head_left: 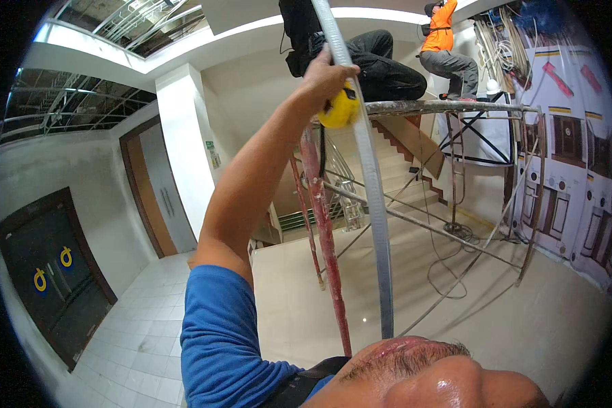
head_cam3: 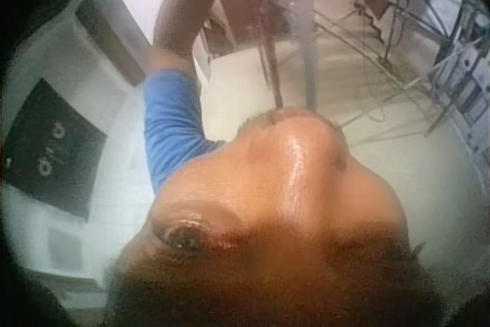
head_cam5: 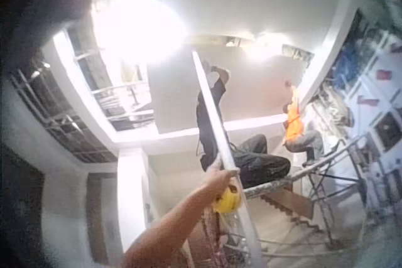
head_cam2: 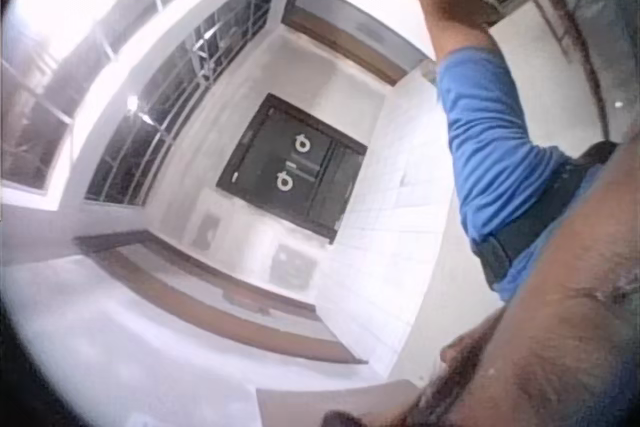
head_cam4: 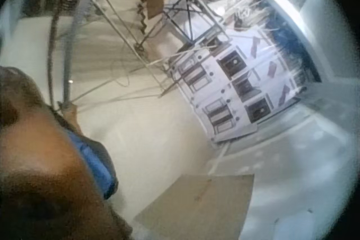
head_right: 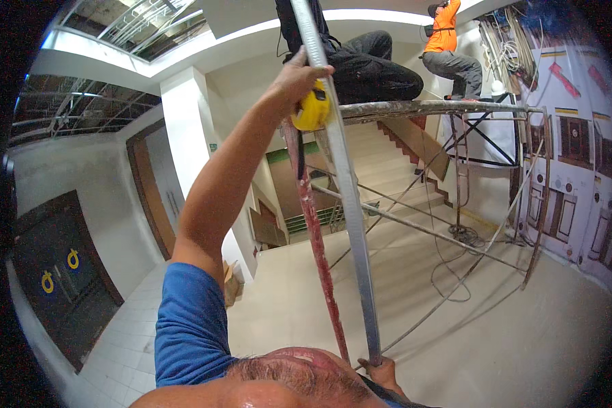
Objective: The person installs ceiling tiles and a support grid by hand and using a utility knife. The person measures and cuts the metal grid, then positions and fits the tiles into the ceiling framework alongside other workers on scaffolding.
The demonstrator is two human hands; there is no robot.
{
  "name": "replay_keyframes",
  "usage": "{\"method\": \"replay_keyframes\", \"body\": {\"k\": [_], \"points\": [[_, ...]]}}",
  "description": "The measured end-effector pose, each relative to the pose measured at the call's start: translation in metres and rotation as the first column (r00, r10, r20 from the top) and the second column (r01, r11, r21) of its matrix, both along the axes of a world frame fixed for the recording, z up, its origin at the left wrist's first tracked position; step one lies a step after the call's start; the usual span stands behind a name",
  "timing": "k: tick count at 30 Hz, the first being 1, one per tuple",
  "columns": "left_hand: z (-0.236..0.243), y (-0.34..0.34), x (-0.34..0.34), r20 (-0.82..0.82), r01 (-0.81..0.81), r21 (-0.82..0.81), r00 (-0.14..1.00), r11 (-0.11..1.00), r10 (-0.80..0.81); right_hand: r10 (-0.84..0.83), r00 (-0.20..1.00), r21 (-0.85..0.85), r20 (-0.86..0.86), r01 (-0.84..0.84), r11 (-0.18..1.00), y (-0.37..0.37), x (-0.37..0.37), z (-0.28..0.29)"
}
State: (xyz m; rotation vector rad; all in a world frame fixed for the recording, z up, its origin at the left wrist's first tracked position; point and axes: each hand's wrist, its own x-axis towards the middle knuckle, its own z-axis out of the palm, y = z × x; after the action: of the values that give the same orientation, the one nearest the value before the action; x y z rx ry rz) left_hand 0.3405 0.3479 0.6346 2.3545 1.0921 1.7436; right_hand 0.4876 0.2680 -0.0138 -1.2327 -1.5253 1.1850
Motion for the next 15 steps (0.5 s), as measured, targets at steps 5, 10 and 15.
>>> {"method": "replay_keyframes", "body": {"k": [5,10,15], "points": [[-0.042,0.041,0.059,-0.002,0.047,-0.017,0.999,0.999,-0.047,-0.190,0.979,0.142,-0.068,0.198,0.970,0.007,0.009,-0.053],[-0.052,0.072,0.133,-0.074,0.017,-0.054,0.997,0.998,-0.021,-0.338,0.931,0.071,-0.139,0.349,0.934,0.023,0.063,-0.067],[-0.052,0.115,0.210,-0.069,-0.111,-0.135,0.992,0.985,0.103,-0.461,0.887,0.236,-0.029,0.454,0.859,0.060,0.133,-0.109]]}}
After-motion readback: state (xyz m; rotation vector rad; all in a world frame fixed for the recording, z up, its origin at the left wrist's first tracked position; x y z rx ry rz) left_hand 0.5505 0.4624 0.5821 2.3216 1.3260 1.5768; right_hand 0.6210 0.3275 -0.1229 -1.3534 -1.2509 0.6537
